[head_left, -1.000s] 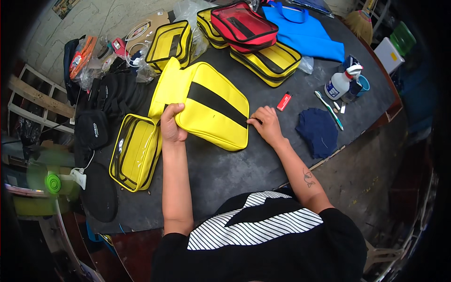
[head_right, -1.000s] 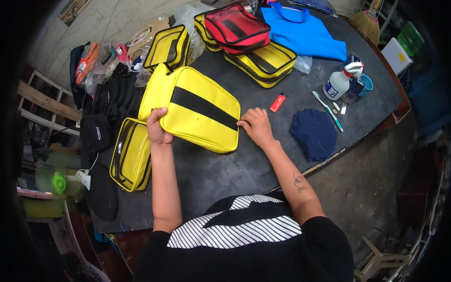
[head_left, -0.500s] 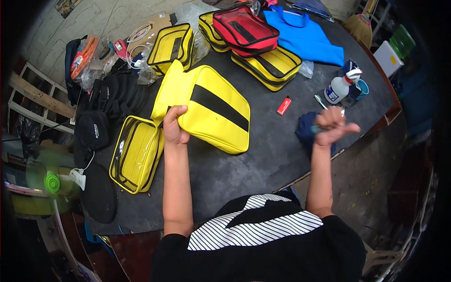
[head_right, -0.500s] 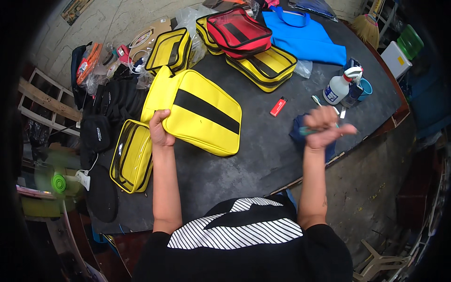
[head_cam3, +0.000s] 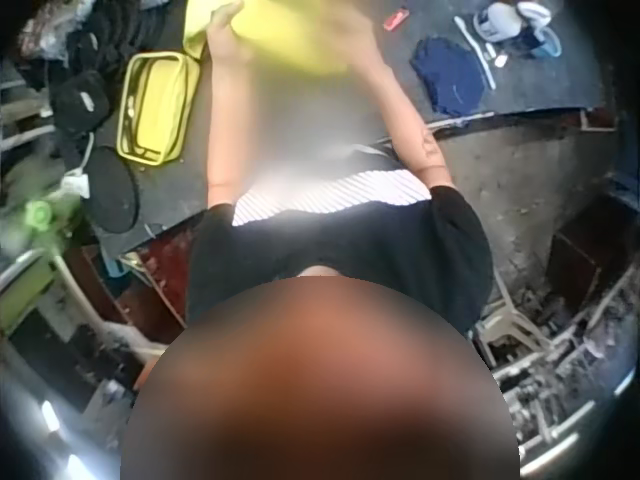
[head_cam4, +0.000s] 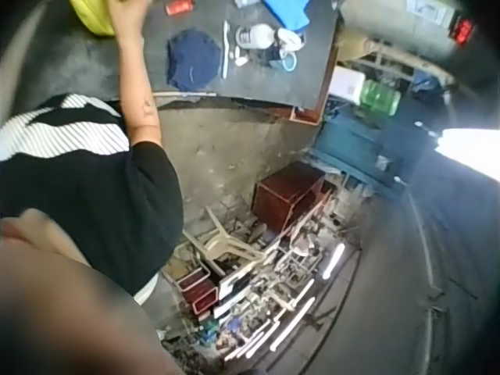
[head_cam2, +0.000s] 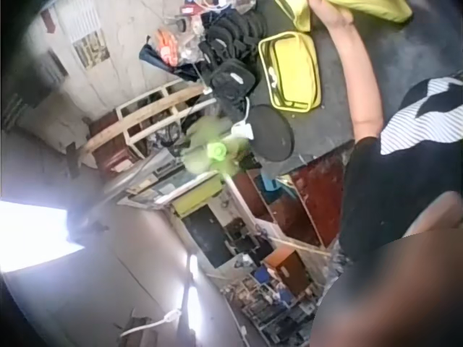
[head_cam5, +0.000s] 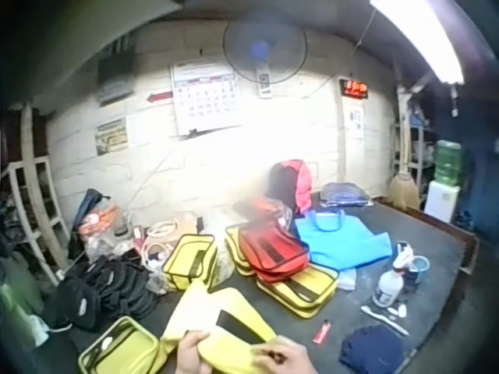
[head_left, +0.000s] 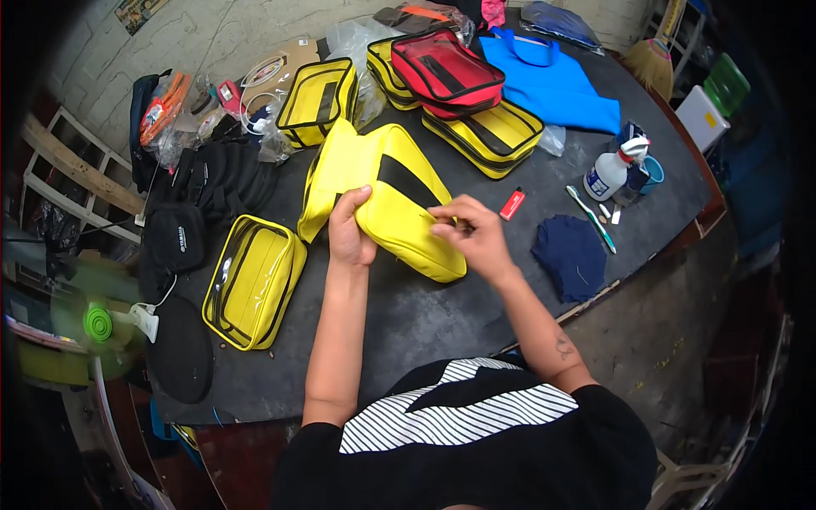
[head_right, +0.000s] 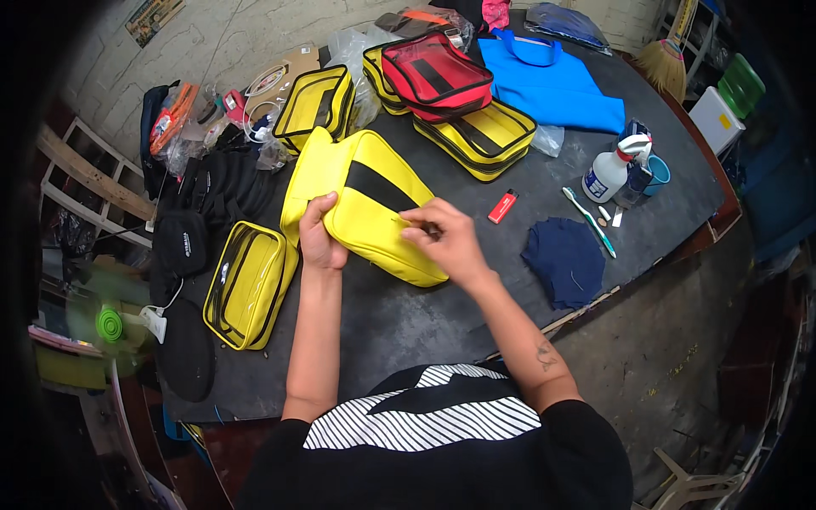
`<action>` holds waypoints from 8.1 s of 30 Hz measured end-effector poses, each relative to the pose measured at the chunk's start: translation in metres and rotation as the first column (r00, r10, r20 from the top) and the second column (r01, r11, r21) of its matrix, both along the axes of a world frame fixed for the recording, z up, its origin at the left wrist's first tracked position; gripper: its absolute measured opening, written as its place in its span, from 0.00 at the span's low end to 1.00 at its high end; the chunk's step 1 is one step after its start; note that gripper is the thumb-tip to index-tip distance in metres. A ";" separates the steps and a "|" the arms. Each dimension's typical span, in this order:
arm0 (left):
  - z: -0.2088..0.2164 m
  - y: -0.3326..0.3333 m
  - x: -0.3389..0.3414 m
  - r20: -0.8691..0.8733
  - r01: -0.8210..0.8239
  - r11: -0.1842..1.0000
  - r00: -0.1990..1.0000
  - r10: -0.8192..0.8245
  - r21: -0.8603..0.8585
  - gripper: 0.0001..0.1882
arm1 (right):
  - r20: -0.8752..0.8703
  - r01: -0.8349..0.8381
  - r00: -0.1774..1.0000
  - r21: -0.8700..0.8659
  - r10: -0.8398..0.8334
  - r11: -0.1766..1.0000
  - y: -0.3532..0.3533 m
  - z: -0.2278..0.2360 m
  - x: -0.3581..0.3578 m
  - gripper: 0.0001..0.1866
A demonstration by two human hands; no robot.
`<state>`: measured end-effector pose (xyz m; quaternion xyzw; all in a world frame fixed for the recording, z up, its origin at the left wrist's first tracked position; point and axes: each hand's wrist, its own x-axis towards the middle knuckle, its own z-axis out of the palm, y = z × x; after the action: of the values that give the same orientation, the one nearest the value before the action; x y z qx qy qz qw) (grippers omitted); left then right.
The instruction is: Trimming loose threads from yellow textile pouches using small nippers.
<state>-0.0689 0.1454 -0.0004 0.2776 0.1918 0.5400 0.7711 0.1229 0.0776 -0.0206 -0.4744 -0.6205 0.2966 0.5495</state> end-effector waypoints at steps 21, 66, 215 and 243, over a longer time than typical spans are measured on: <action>0.032 0.011 0.051 0.077 -0.147 0.989 0.986 0.146 0.004 0.15 | 0.179 0.035 0.983 0.041 -0.042 0.999 -0.021 0.013 0.034 0.21; 0.024 -0.017 0.042 -0.372 -0.160 0.941 0.888 0.269 0.299 0.13 | -0.069 -0.145 0.986 0.059 0.149 0.988 0.019 0.033 0.010 0.20; -0.005 -0.080 -0.002 -0.696 0.052 0.777 0.483 0.531 0.628 0.29 | 0.010 0.325 0.940 0.269 -0.340 0.906 0.070 0.072 0.058 0.07; 0.030 -0.047 0.006 -0.468 -0.139 0.731 0.685 0.558 0.668 0.29 | -0.106 0.008 0.994 0.216 0.016 0.976 0.035 0.090 -0.010 0.08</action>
<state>-0.0632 0.0989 0.0300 0.6227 0.3199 0.5863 0.4076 0.1128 0.1122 0.0693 -0.3940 -0.6197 0.2535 0.6297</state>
